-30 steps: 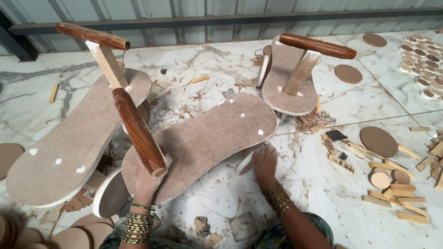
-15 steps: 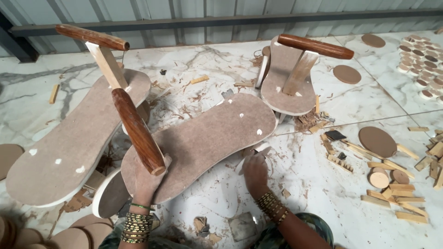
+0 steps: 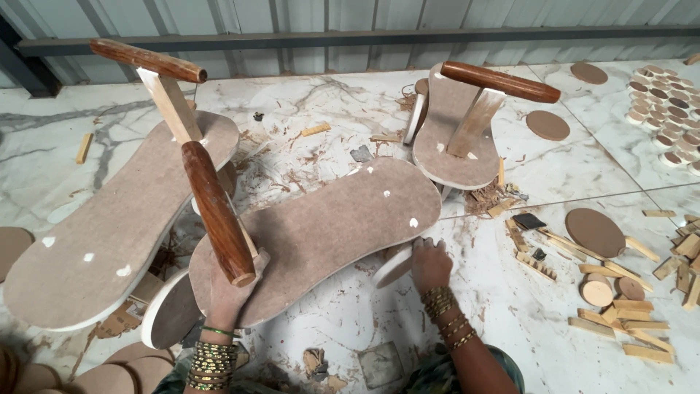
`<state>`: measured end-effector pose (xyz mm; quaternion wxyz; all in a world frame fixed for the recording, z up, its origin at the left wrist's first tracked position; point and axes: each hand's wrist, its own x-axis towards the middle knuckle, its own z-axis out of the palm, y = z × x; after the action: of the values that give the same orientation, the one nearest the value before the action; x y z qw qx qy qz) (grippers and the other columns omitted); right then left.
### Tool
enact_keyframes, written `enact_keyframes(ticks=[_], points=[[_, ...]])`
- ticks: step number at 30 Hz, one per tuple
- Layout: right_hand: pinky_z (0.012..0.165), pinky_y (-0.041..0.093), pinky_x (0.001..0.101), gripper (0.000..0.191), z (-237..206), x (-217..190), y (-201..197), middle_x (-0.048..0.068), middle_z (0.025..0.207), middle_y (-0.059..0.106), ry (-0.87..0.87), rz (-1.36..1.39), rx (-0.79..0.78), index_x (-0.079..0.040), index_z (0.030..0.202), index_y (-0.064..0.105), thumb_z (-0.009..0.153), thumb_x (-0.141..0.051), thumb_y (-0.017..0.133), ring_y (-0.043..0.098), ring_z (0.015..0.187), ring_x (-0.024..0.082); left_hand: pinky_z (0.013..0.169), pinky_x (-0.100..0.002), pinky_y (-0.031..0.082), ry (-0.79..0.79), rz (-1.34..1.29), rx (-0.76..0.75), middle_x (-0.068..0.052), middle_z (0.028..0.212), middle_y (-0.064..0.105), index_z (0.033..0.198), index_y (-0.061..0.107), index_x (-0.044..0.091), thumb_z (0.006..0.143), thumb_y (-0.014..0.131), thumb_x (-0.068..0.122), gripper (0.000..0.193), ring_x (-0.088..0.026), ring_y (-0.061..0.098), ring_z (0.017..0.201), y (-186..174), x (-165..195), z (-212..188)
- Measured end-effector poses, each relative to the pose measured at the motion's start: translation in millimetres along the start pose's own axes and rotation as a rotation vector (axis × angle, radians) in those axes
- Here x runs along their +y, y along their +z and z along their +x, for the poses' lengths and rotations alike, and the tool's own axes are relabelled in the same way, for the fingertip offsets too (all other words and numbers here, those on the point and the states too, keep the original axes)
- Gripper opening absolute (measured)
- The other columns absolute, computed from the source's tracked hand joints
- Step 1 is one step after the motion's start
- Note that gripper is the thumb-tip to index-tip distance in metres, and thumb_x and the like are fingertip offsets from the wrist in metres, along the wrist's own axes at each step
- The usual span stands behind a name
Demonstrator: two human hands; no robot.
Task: The person sits on the floor assembling wooden ride-on toys. They sand the seat boards with a sanding block, fit wooden handlebars onto the steering posts, and adjust the wheels on the toy bodies.
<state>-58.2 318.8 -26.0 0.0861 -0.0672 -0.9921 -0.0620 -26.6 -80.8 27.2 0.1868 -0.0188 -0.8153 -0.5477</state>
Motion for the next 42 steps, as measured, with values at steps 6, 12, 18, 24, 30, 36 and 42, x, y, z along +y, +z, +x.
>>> enact_keyframes(ticks=[6,12,18,24,30,36,42], points=[[0.081,0.058,0.0465,0.035,-3,14,10,0.014,0.097,0.074,0.071,0.318,-0.169,-0.017,0.115,0.072,0.082,-0.014,0.060,0.070,0.092,0.034,0.074,-0.036,0.056,-0.001,-0.010,0.036,-0.006,0.092,0.070,0.107,0.065,0.005,0.078,0.081,0.024,0.038,-0.020,0.070,0.084,3,-8,-3],[0.087,0.058,0.0420,0.029,-5,15,16,0.012,0.100,0.076,0.145,0.142,-0.140,-0.011,0.101,0.076,0.105,-0.026,0.051,0.071,0.098,0.030,0.079,-0.033,0.060,-0.113,-0.441,-0.006,-0.001,0.106,0.071,0.119,0.062,0.010,0.081,0.075,0.026,0.042,-0.015,0.071,0.094,10,-19,-4],[0.083,0.057,0.0462,0.035,-12,13,7,0.017,0.097,0.073,0.101,0.361,-0.154,-0.018,0.114,0.074,0.085,-0.016,0.055,0.070,0.091,0.035,0.081,-0.034,0.058,-0.041,-0.073,0.045,-0.006,0.102,0.072,0.115,0.066,0.005,0.083,0.078,0.021,0.039,-0.017,0.071,0.094,6,-7,-7],[0.083,0.058,0.0429,0.028,-13,23,11,0.011,0.105,0.075,0.060,0.170,-0.088,-0.017,0.116,0.073,0.099,-0.017,0.050,0.071,0.096,0.033,0.082,-0.033,0.058,0.004,-0.288,0.009,-0.004,0.109,0.069,0.122,0.061,0.005,0.083,0.077,0.021,0.045,-0.015,0.069,0.098,7,-10,-6],[0.078,0.059,0.0444,0.039,-18,29,20,0.016,0.098,0.074,0.080,0.406,-0.189,-0.019,0.118,0.073,0.082,-0.014,0.060,0.073,0.087,0.034,0.083,-0.034,0.058,-0.036,-0.140,0.036,-0.005,0.106,0.072,0.117,0.065,0.005,0.084,0.077,0.020,0.038,-0.016,0.071,0.097,8,-8,-4],[0.079,0.060,0.0425,0.030,-22,28,13,0.010,0.102,0.075,0.077,0.252,-0.113,-0.022,0.119,0.073,0.101,-0.018,0.049,0.071,0.092,0.031,0.083,-0.035,0.057,-0.036,-0.132,0.044,-0.005,0.104,0.072,0.115,0.066,0.006,0.083,0.077,0.020,0.036,-0.018,0.071,0.097,6,3,-5],[0.085,0.058,0.0428,0.042,-15,26,4,0.015,0.104,0.074,0.177,0.400,-0.248,-0.025,0.124,0.073,0.087,-0.013,0.056,0.072,0.094,0.031,0.080,-0.035,0.058,-0.009,-0.106,0.030,-0.007,0.100,0.073,0.110,0.067,0.005,0.084,0.077,0.020,0.032,-0.019,0.072,0.092,5,1,-4]])
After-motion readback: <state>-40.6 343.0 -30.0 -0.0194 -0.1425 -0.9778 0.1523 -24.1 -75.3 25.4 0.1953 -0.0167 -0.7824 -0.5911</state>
